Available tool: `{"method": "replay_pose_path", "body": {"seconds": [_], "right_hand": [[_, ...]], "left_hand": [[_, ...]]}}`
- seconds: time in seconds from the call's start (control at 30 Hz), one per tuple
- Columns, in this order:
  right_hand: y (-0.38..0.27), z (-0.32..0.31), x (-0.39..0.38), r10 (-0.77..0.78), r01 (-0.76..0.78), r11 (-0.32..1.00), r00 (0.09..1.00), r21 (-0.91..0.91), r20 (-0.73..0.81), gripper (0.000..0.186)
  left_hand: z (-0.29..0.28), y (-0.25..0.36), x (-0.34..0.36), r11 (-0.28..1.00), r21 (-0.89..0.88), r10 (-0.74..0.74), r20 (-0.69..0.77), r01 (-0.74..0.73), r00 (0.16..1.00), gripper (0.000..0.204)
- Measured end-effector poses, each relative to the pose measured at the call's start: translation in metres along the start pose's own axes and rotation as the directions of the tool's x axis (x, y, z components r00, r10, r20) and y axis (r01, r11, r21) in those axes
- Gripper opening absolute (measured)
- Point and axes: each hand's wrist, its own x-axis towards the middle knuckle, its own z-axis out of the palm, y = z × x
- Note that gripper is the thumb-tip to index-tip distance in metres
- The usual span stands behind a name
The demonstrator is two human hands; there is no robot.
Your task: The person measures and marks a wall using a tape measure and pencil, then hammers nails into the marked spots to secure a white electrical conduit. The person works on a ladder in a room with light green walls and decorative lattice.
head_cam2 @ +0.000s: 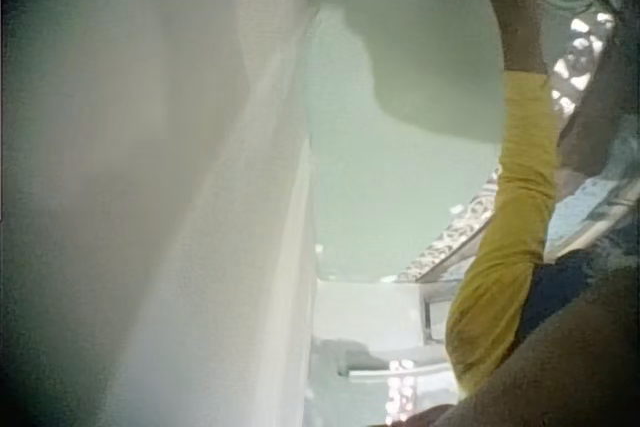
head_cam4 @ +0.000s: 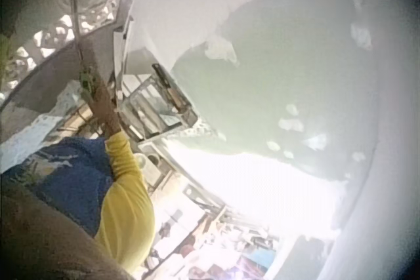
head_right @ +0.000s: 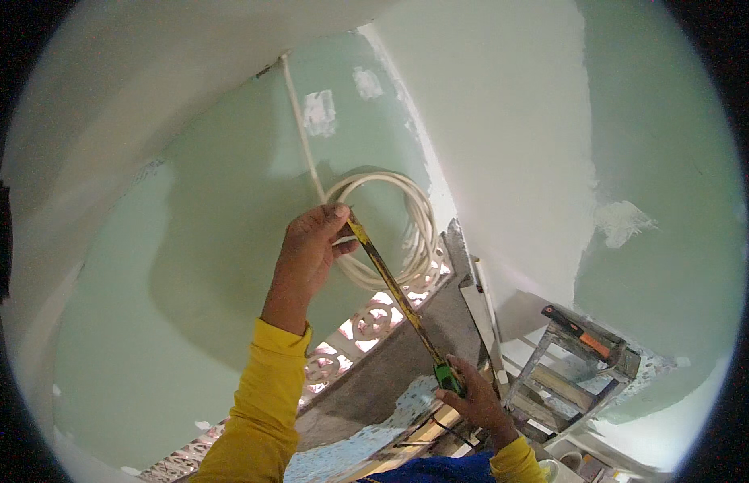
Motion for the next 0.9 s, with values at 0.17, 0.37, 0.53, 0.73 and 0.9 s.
{"method": "replay_pose_path", "body": {"seconds": [0.17,0.37,0.53,0.73,0.9], "right_hand": [[-0.015,0.020,0.001,-0.013,0.020,0.996,0.996,-0.088,0.083,0.076],[-0.024,0.048,0.000,-0.074,0.082,0.996,0.985,-0.045,0.159,0.074],[-0.028,0.069,-0.010,-0.023,0.033,0.998,0.983,-0.049,0.180,0.070],[-0.031,0.086,-0.010,-0.045,0.060,0.995,0.984,-0.085,0.170,0.070],[-0.023,0.095,0.002,-0.078,0.079,0.997,0.987,-0.003,0.143,0.068]], "left_hand": [[-0.024,0.027,-0.011,0.999,0.034,0.024,-0.080,-0.021,0.997,0.019],[-0.058,0.027,-0.032,0.999,-0.010,0.037,-0.076,-0.038,0.996,0.018],[-0.084,0.032,-0.051,0.998,-0.033,0.057,-0.066,-0.060,0.996,0.016],[-0.100,0.041,-0.065,0.996,-0.010,0.086,-0.049,-0.086,0.995,0.017],[-0.095,0.057,-0.068,0.989,0.071,0.137,-0.106,-0.130,0.985,0.021]]}}
